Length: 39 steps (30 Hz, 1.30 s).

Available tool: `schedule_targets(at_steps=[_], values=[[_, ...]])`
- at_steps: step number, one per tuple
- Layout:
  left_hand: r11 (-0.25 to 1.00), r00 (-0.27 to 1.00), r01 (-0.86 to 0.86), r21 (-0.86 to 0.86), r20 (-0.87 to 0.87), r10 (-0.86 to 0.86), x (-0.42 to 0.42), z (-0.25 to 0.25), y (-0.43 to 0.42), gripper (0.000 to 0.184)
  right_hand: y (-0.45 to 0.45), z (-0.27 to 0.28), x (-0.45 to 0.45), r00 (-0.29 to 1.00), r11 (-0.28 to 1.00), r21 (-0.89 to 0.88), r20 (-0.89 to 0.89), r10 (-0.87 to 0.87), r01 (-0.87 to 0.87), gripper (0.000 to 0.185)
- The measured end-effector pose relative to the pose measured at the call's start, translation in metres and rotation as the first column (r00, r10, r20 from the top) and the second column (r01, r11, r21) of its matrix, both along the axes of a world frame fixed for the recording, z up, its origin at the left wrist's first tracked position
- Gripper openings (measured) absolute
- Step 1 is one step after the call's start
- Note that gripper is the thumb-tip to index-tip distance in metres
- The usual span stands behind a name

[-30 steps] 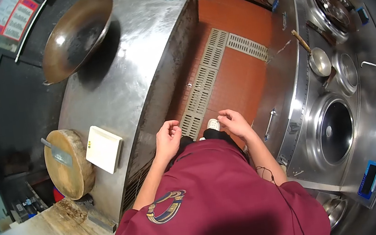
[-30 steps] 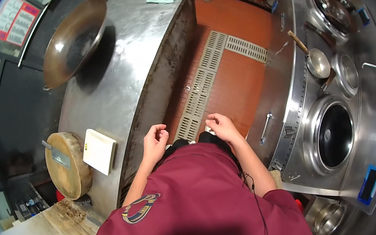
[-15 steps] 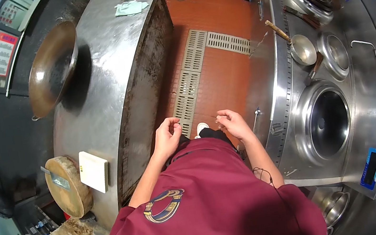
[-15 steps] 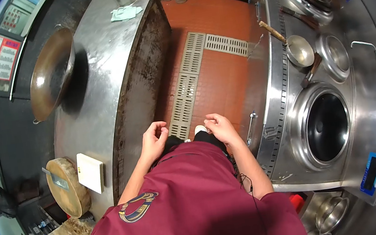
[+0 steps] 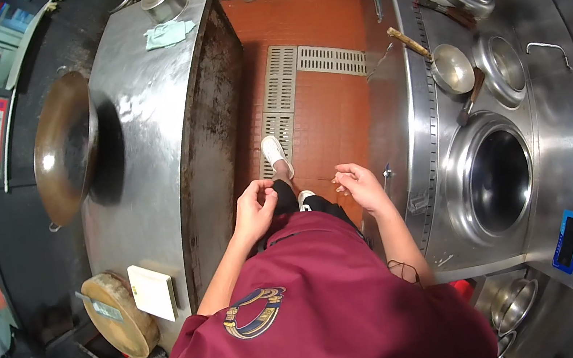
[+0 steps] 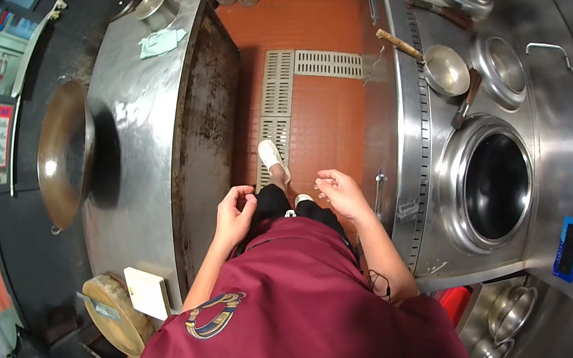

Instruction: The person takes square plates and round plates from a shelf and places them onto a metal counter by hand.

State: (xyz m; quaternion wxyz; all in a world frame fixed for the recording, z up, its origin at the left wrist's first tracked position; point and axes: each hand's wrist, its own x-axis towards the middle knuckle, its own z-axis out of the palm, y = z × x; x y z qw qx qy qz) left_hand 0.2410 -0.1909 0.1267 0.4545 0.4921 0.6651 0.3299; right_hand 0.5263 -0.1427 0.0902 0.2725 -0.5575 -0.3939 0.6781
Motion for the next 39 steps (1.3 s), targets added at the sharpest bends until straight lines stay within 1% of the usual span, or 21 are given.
schedule_targets(at_steps=[4, 5, 8, 9, 12, 15, 20, 22, 23, 25, 26, 29, 35, 39], values=[[0.996, 0.994, 0.088, 0.018, 0.057, -0.089, 0.001, -0.002, 0.057, 0.022, 0.027, 0.008, 0.001, 0.995, 0.997, -0.008, 0.063, -0.075, 0.075, 0.041], [0.993, 0.992, 0.105, 0.061, 0.069, -0.109, 0.000, -0.008, 0.072, 0.021, 0.036, 0.009, 0.002, 0.992, 0.995, -0.007, 0.079, -0.097, 0.098, 0.042], [0.983, 0.982, 0.166, 0.078, 0.080, -0.172, -0.003, -0.009, 0.120, 0.023, 0.065, 0.015, -0.001, 0.983, 0.991, -0.002, 0.122, -0.136, 0.137, 0.041], [0.977, 0.978, 0.198, 0.084, 0.044, -0.202, -0.006, -0.008, 0.138, 0.024, 0.076, 0.019, -0.003, 0.981, 0.990, -0.004, 0.135, -0.140, 0.141, 0.040], [0.973, 0.968, 0.229, 0.040, 0.092, -0.232, -0.016, 0.004, 0.183, 0.025, 0.113, 0.034, -0.019, 0.975, 0.985, 0.013, 0.139, -0.171, 0.171, 0.039], [0.957, 0.958, 0.267, 0.115, 0.073, -0.276, -0.030, 0.000, 0.226, 0.026, 0.151, 0.047, -0.034, 0.974, 0.980, 0.052, 0.110, -0.196, 0.191, 0.043], [0.955, 0.951, 0.286, 0.080, 0.097, -0.293, -0.060, 0.002, 0.282, 0.027, 0.207, 0.053, -0.063, 0.971, 0.977, 0.090, 0.130, -0.202, 0.191, 0.041], [0.959, 0.952, 0.278, 0.063, 0.117, -0.283, -0.072, -0.005, 0.297, 0.027, 0.221, 0.052, -0.073, 0.973, 0.979, 0.098, 0.129, -0.192, 0.180, 0.041], [0.958, 0.949, 0.285, 0.040, 0.127, -0.288, -0.077, -0.008, 0.304, 0.027, 0.225, 0.049, -0.077, 0.971, 0.974, 0.098, 0.109, -0.213, 0.203, 0.041], [0.955, 0.947, 0.293, 0.047, 0.123, -0.297, -0.085, -0.012, 0.312, 0.027, 0.233, 0.045, -0.084, 0.962, 0.961, 0.101, 0.068, -0.263, 0.255, 0.042], [0.953, 0.946, 0.297, 0.054, 0.120, -0.302, -0.088, -0.013, 0.318, 0.027, 0.236, 0.046, -0.085, 0.961, 0.961, 0.093, 0.079, -0.266, 0.259, 0.042], [0.952, 0.935, 0.301, 0.049, 0.183, -0.305, -0.094, -0.013, 0.330, 0.026, 0.245, 0.048, -0.090, 0.957, 0.962, 0.077, 0.100, -0.271, 0.264, 0.041], [0.956, 0.945, 0.293, -0.011, 0.155, -0.288, -0.094, -0.005, 0.352, 0.026, 0.266, 0.044, -0.091, 0.957, 0.960, 0.056, 0.078, -0.279, 0.276, 0.041], [0.964, 0.942, 0.266, -0.021, 0.216, -0.255, -0.095, -0.013, 0.361, 0.025, 0.286, 0.030, -0.089, 0.963, 0.966, 0.047, 0.079, -0.258, 0.255, 0.041]])
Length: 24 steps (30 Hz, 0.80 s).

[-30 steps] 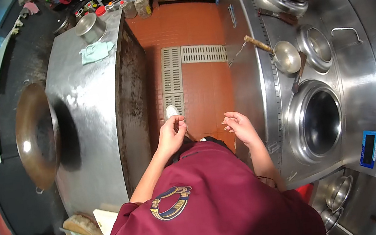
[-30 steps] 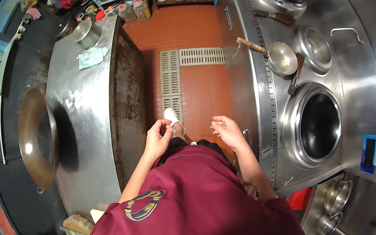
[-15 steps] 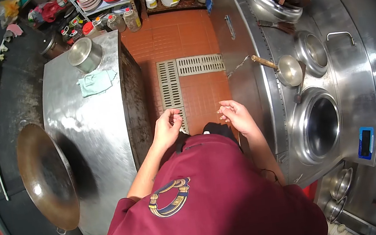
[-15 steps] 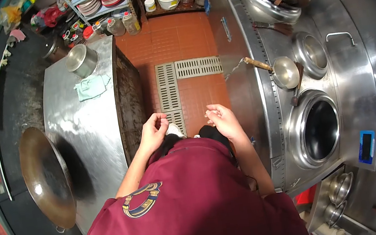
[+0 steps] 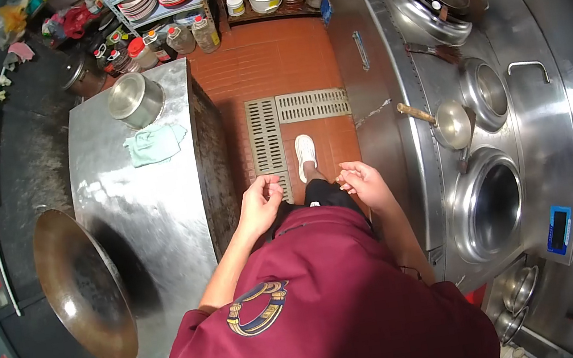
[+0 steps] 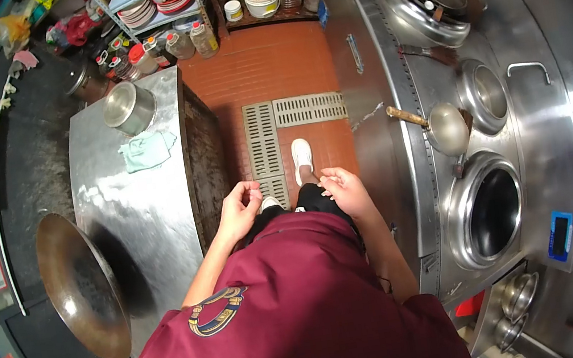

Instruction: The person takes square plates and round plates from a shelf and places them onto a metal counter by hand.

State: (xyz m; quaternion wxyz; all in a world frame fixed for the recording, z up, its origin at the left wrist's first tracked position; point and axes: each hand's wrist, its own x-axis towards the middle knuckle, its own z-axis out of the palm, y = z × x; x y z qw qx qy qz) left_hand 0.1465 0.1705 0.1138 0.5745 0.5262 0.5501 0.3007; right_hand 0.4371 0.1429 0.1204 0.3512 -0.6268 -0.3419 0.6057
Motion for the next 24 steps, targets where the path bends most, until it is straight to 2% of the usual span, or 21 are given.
schedule_targets(at_steps=[13, 16, 19, 24], values=[[0.982, 0.982, -0.187, -0.023, -0.023, 0.186, 0.006, -0.007, 0.080, 0.020, 0.140, -0.006, 0.007, 0.971, 0.974, 0.017, -0.076, 0.225, -0.225, 0.043], [0.982, 0.982, -0.190, -0.026, -0.020, 0.189, 0.021, 0.001, 0.113, 0.022, 0.180, -0.002, 0.019, 0.969, 0.972, 0.028, -0.073, 0.235, -0.233, 0.044], [0.984, 0.983, -0.177, -0.010, -0.057, 0.177, 0.039, 0.006, 0.146, 0.022, 0.210, 0.000, 0.030, 0.985, 0.988, 0.053, -0.087, 0.147, -0.143, 0.037], [0.983, 0.981, -0.184, 0.020, -0.050, 0.185, 0.070, 0.020, 0.199, 0.023, 0.254, -0.009, 0.058, 0.976, 0.979, 0.054, -0.077, 0.203, -0.199, 0.041]])
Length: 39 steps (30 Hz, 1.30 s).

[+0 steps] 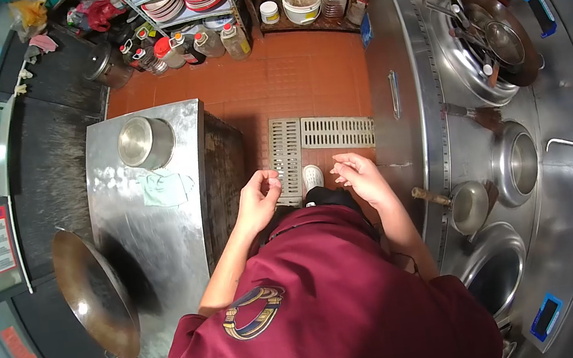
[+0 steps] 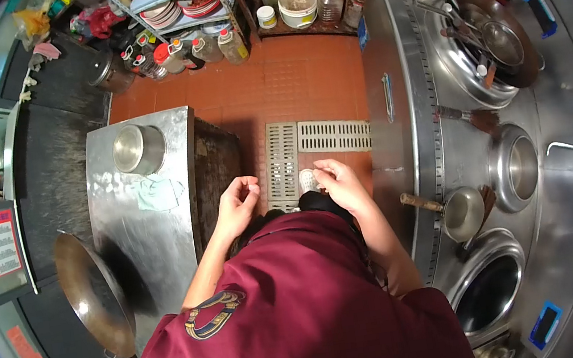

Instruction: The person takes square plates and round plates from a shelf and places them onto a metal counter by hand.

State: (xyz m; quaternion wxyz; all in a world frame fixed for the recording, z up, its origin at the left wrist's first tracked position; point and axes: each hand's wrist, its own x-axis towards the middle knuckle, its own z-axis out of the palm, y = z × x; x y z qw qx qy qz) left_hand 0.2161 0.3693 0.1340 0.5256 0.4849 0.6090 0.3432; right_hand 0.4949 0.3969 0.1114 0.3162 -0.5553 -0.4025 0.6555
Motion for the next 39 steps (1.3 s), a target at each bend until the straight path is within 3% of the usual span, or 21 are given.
schedule_targets(at_steps=[4, 10, 13, 23, 39], values=[[0.998, 0.998, -0.007, -0.065, 0.067, 0.011, 0.021, -0.004, 0.026, 0.024, 0.030, 0.002, 0.019, 0.999, 0.999, 0.013, 0.027, 0.031, -0.032, 0.042], [1.000, 0.999, -0.023, 0.019, -0.024, 0.023, 0.048, 0.000, 0.048, 0.023, 0.064, 0.001, 0.041, 0.996, 0.996, -0.010, -0.006, 0.091, -0.091, 0.040], [0.998, 0.998, -0.035, -0.047, -0.059, 0.032, 0.051, 0.010, 0.055, 0.020, 0.076, 0.001, 0.046, 0.996, 0.995, -0.034, -0.002, 0.089, -0.089, 0.040], [0.994, 0.996, -0.081, -0.067, 0.026, 0.082, 0.048, -0.001, 0.088, 0.017, 0.116, 0.003, 0.038, 0.994, 0.991, -0.089, -0.062, 0.094, -0.099, 0.039], [0.999, 0.998, 0.020, 0.029, 0.056, -0.022, 0.011, -0.002, 0.269, 0.017, 0.252, 0.020, 0.007, 0.999, 1.000, -0.015, 0.048, -0.002, 0.002, 0.037]])
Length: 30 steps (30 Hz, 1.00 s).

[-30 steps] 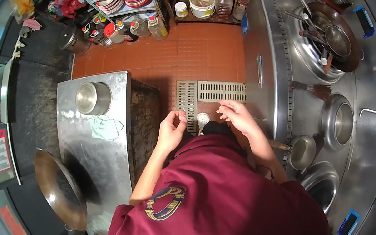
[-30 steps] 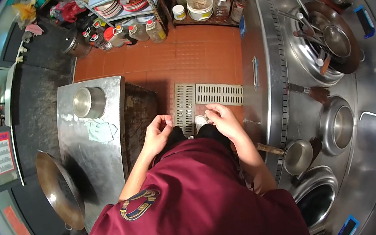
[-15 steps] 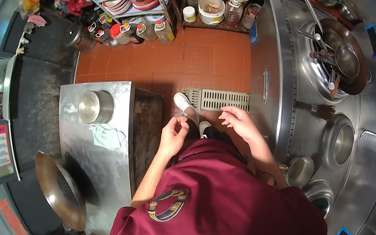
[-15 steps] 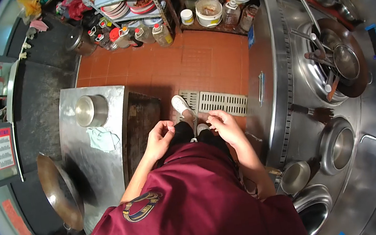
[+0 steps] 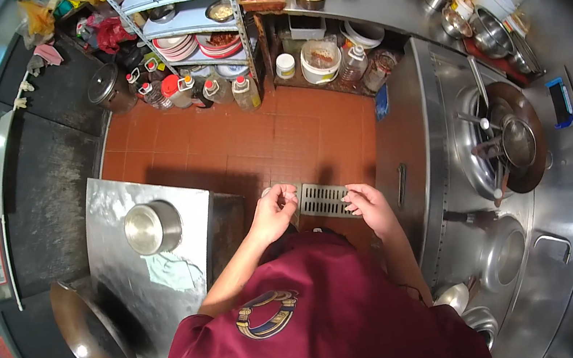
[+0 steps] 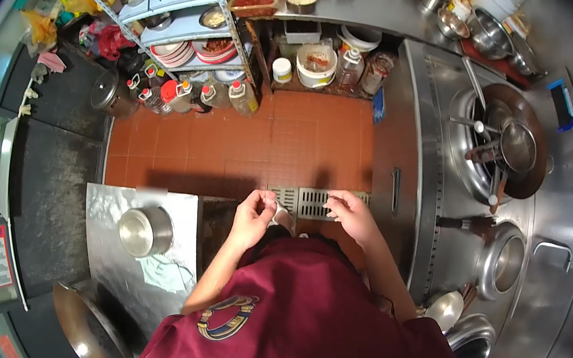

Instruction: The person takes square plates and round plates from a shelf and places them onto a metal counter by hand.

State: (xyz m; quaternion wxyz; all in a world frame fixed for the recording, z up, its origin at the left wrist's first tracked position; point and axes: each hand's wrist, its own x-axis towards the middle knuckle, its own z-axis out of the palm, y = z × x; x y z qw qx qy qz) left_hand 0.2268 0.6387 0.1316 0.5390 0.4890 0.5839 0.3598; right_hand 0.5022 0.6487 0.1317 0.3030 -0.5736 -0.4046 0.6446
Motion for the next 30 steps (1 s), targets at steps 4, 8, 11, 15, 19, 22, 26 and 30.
schedule_targets(at_steps=[4, 8, 11, 15, 19, 22, 26, 30], values=[[1.000, 0.998, -0.010, -0.002, 0.062, 0.010, -0.024, 0.001, 0.040, 0.019, 0.044, 0.004, -0.023, 1.000, 1.000, 0.014, 0.030, -0.004, 0.003, 0.038], [0.999, 0.999, -0.022, 0.026, 0.029, 0.021, -0.051, 0.006, 0.071, 0.020, 0.083, 0.016, -0.051, 0.998, 0.999, 0.029, 0.058, 0.015, -0.017, 0.038], [0.999, 0.997, -0.044, 0.028, 0.062, 0.043, -0.072, -0.006, 0.090, 0.020, 0.109, 0.013, -0.071, 0.998, 0.999, 0.039, 0.051, 0.029, -0.031, 0.038], [0.997, 0.997, -0.061, 0.046, 0.046, 0.059, -0.093, -0.007, 0.108, 0.020, 0.133, 0.010, -0.094, 0.999, 0.997, 0.068, 0.018, 0.031, -0.032, 0.036], [0.995, 0.992, -0.094, 0.045, 0.086, 0.090, -0.110, -0.011, 0.122, 0.020, 0.153, 0.015, -0.111, 0.998, 0.998, 0.030, 0.021, 0.054, -0.055, 0.036], [0.991, 0.989, -0.121, 0.048, 0.085, 0.117, -0.120, -0.018, 0.133, 0.021, 0.171, 0.008, -0.118, 0.996, 0.995, 0.051, 0.029, 0.087, -0.089, 0.035], [0.981, 0.976, -0.190, 0.046, 0.116, 0.184, -0.129, -0.024, 0.148, 0.020, 0.201, 0.008, -0.132, 0.992, 0.992, 0.022, 0.024, 0.128, -0.128, 0.036], [0.969, 0.962, -0.248, 0.021, 0.121, 0.244, -0.142, -0.026, 0.167, 0.017, 0.240, 0.003, -0.154, 0.976, 0.976, 0.006, 0.027, 0.217, -0.217, 0.036]])
